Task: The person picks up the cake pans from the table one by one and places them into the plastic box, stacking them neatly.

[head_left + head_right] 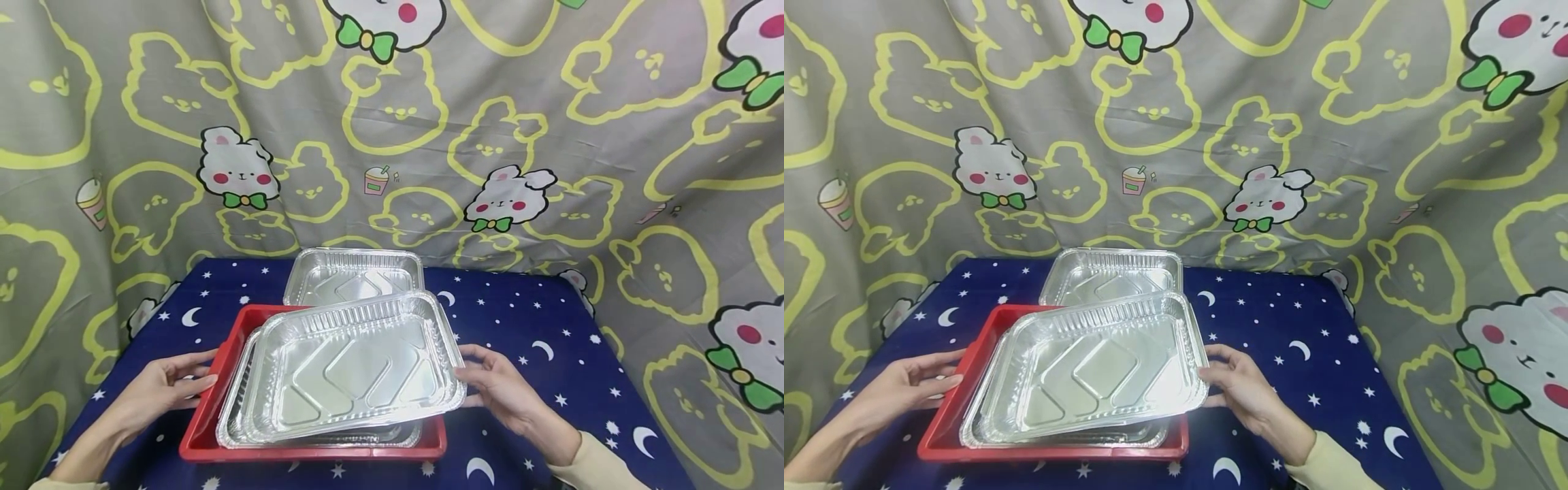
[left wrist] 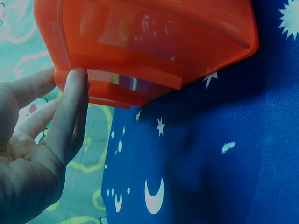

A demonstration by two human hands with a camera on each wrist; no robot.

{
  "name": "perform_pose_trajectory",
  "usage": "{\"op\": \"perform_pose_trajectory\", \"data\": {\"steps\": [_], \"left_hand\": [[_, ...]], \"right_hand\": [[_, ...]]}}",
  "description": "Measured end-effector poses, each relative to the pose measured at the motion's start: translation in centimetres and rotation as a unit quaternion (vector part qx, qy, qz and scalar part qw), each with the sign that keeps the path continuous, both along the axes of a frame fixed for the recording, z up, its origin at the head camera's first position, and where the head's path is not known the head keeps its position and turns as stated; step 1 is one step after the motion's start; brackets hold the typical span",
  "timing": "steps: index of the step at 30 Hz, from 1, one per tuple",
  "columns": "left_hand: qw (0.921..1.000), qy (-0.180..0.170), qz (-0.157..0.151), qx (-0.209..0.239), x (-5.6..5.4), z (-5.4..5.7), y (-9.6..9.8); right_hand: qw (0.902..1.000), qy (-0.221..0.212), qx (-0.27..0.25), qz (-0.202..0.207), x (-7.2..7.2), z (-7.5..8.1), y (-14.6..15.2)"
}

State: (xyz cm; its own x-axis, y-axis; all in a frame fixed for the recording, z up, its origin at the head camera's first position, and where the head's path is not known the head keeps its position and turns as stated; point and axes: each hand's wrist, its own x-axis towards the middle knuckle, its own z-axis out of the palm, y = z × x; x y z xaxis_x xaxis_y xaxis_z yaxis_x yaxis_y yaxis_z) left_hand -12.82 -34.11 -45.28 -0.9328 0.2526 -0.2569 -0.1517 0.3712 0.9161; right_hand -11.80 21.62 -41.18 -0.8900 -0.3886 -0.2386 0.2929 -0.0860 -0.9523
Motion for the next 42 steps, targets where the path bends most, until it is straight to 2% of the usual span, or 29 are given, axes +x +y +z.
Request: {"op": "perform_pose_trajectory", "data": {"steps": [20, 42], "left_hand": [[0.9999, 0.001, 0.015, 0.007, 0.1, -0.1, 0.1], [0.9999, -0.004, 0.008, 0.009, -0.2, -0.1, 0.1]], "right_hand": [[0.9993, -0.028, 0.001, -0.023, 0.5, -0.3, -2.1], [0.9984, -0.048, -0.001, -0.029, 0.8, -0.7, -4.5]]}}
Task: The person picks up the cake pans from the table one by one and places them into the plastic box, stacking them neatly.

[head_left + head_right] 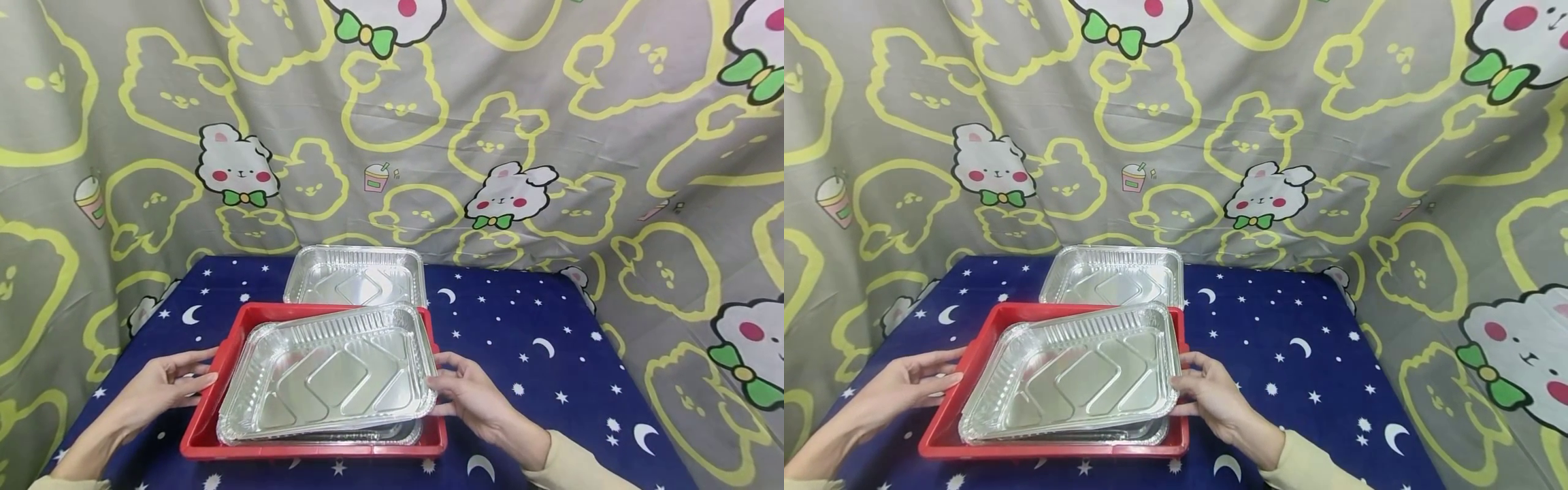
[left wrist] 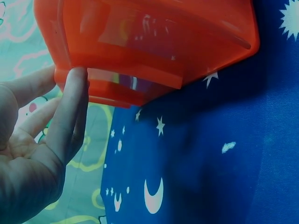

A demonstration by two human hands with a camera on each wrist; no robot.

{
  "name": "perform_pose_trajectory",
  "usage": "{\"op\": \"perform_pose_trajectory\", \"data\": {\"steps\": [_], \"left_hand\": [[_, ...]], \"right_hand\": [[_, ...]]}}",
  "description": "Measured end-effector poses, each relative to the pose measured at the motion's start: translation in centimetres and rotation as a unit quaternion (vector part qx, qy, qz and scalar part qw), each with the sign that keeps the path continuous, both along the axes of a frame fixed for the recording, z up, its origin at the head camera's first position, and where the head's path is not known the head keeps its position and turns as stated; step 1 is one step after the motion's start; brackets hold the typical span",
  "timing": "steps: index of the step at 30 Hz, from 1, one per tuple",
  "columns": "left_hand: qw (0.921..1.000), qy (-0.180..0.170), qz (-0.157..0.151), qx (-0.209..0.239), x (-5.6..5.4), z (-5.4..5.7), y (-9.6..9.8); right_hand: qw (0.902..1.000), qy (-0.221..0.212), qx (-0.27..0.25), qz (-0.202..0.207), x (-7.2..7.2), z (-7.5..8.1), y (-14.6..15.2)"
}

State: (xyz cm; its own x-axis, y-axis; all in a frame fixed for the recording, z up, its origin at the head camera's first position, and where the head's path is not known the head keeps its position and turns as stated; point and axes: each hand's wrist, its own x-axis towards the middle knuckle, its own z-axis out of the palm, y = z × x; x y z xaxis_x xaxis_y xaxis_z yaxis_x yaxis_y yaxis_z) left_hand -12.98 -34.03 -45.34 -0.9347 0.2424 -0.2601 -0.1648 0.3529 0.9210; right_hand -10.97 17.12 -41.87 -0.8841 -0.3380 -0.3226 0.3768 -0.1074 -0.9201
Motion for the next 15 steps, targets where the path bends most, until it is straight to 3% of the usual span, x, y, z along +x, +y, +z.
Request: {"op": "perform_pose_trajectory", "data": {"steps": [15], "left_hand": [[0.9999, 0.009, 0.005, 0.0, 0.05, -0.06, 0.01]], "right_hand": [[0.999, 0.01, 0.03, 0.03, 0.05, -0.37, -0.09]]}}
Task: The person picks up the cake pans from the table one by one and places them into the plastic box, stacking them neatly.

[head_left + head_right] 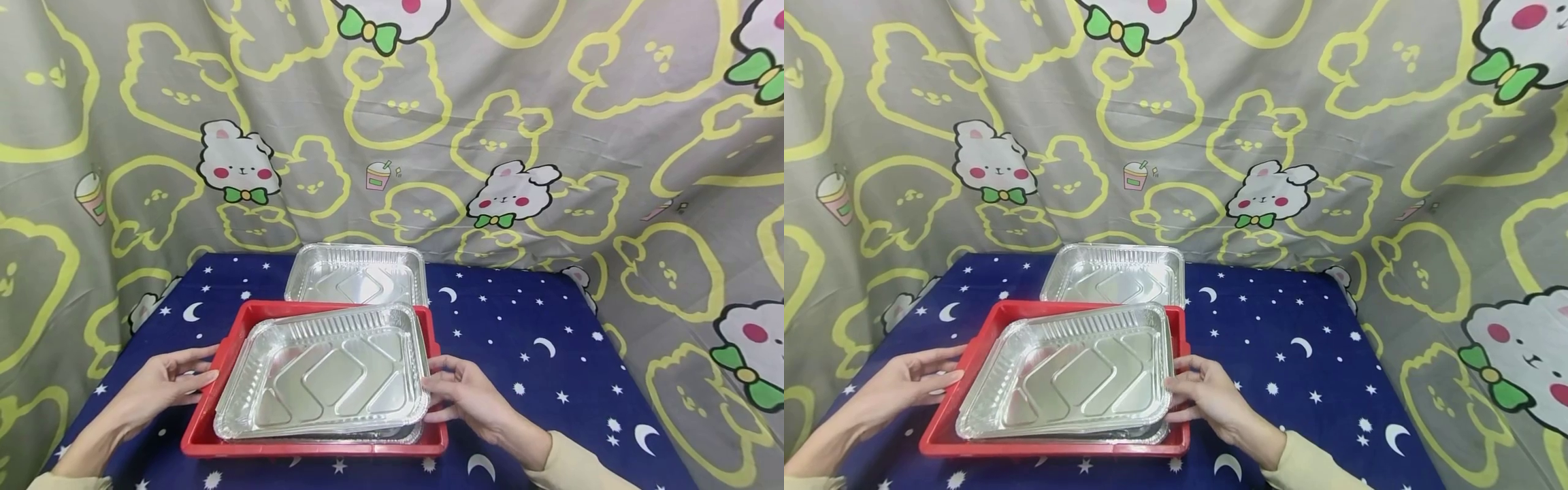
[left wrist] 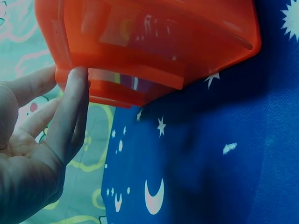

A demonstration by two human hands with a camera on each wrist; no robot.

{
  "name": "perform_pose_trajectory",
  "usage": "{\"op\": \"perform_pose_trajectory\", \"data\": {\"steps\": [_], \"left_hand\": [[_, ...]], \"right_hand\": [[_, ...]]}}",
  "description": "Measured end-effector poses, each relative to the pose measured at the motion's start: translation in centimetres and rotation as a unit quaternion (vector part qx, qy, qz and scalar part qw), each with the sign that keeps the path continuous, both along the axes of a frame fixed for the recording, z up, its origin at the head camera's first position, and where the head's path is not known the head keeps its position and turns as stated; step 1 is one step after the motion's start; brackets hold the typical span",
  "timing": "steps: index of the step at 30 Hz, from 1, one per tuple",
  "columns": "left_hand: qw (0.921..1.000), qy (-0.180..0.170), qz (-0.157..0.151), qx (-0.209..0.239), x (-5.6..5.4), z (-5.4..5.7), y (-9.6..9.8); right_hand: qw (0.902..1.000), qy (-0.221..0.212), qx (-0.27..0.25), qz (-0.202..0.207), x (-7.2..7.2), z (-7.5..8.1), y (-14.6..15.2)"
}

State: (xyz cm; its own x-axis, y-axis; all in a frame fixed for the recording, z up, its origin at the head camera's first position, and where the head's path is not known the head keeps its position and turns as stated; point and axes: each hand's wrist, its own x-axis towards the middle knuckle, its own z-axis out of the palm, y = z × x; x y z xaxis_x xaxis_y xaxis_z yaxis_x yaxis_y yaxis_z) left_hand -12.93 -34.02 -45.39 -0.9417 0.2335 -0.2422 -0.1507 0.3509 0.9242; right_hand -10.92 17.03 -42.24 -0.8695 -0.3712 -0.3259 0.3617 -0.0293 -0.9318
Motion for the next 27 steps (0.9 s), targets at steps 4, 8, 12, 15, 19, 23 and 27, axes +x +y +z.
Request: {"op": "perform_pose_trajectory", "data": {"steps": [4, 8, 12, 15, 19, 23, 27], "left_hand": [[1.0, -0.005, 0.004, -0.007, 0.0, 0.1, 0.1], [0.9999, -0.01, 0.004, -0.006, 0.0, 0.2, 0.1], [0.9999, -0.012, 0.004, -0.008, 0.0, 0.2, 0.1], [0.9999, -0.013, 0.004, -0.009, 0.0, 0.3, 0.1], [0.9998, -0.013, 0.005, -0.012, 0.0, 0.3, 0.2], [0.9998, -0.013, 0.008, -0.013, 0.1, 0.4, 0.3], [0.9997, -0.016, 0.008, -0.015, 0.1, 0.5, 0.3]], "right_hand": [[0.9999, 0.0, 0.014, 0.008, 0.0, 0.3, 0.2], [0.9993, 0.011, 0.03, 0.018, 0.0, 0.3, 0.4], [0.9983, 0.023, 0.044, 0.032, -0.1, 0.0, 0.6], [0.9972, 0.028, 0.06, 0.035, -0.2, -0.2, 0.8], [0.9952, 0.034, 0.085, 0.033, -0.3, -0.3, 1.1], [0.9932, 0.041, 0.102, 0.037, -0.5, -0.4, 1.4], [0.9912, 0.049, 0.112, 0.051, -0.6, -0.3, 1.8]]}}
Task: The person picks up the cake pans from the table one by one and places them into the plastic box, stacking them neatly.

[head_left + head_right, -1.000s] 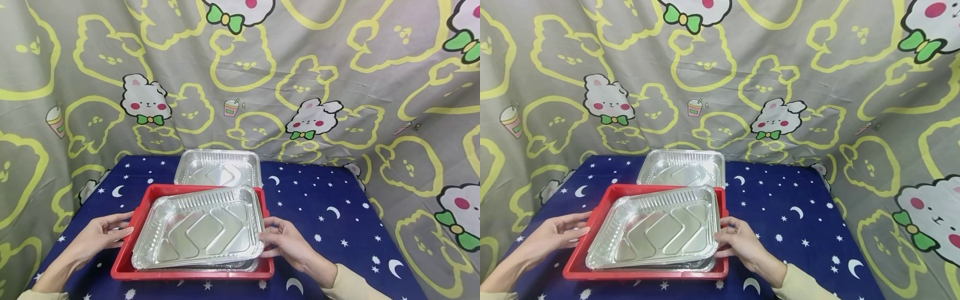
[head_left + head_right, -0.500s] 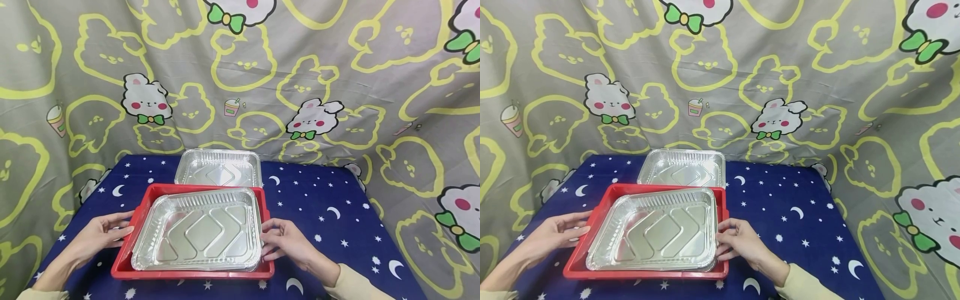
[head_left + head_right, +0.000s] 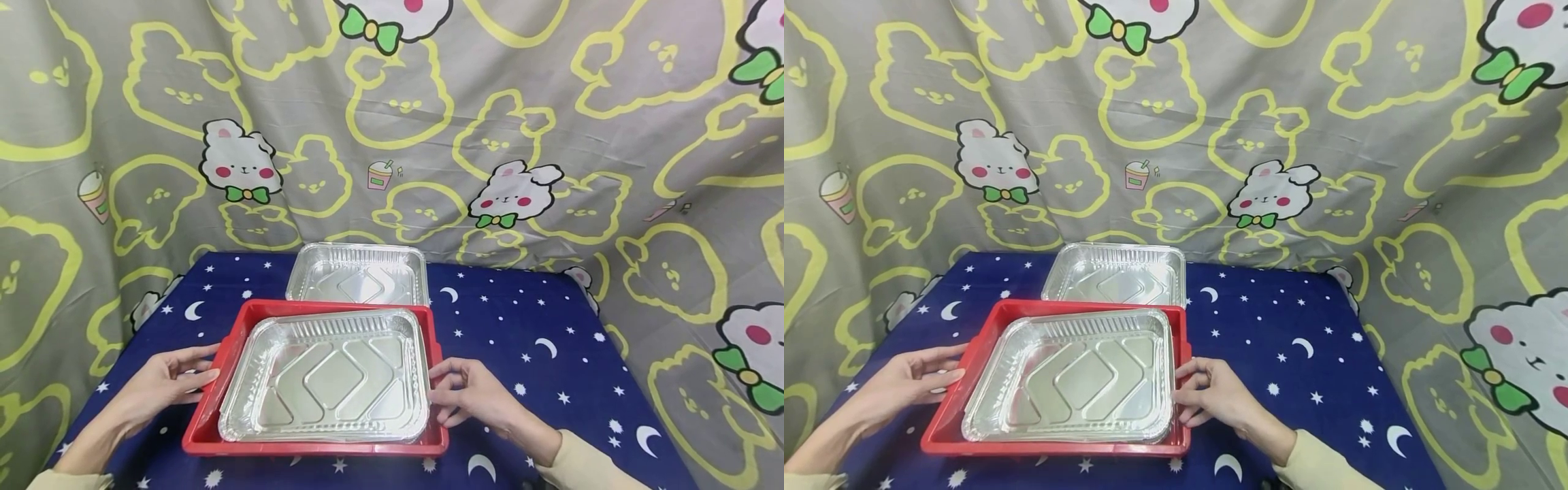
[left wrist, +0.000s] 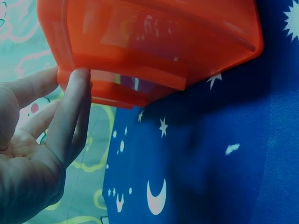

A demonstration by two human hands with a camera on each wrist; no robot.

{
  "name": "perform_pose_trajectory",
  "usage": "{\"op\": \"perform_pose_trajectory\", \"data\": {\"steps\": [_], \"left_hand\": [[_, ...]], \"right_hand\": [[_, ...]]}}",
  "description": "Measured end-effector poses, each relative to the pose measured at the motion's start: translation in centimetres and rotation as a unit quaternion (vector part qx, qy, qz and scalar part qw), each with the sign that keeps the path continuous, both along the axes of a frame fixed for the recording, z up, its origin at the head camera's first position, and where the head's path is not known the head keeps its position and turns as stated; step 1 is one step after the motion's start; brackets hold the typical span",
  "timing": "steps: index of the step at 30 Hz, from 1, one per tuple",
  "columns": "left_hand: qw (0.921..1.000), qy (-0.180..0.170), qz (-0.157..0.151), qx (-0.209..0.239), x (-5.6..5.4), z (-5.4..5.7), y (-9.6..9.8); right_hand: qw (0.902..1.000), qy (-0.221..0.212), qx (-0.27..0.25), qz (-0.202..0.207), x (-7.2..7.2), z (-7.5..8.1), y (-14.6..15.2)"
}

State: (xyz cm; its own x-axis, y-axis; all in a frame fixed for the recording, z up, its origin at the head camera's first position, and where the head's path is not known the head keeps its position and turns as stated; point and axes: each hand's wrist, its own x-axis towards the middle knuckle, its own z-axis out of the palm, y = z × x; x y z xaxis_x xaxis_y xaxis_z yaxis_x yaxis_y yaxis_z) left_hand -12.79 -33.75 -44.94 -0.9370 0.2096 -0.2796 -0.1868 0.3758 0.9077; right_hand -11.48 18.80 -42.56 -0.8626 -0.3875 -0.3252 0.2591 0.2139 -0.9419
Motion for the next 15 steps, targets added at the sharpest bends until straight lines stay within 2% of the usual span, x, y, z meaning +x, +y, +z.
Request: {"op": "perform_pose_trajectory", "data": {"steps": [7, 15], "left_hand": [[1.0, -0.004, 0.003, -0.002, 0.0, 0.0, 0.0], [1.0, -0.001, 0.005, -0.003, 0.0, 0.1, 0.1]], "right_hand": [[0.9998, 0.009, 0.011, 0.014, -0.3, 0.4, 0.9], [0.9995, 0.021, 0.025, -0.006, -1.9, 1.2, 1.9]]}}
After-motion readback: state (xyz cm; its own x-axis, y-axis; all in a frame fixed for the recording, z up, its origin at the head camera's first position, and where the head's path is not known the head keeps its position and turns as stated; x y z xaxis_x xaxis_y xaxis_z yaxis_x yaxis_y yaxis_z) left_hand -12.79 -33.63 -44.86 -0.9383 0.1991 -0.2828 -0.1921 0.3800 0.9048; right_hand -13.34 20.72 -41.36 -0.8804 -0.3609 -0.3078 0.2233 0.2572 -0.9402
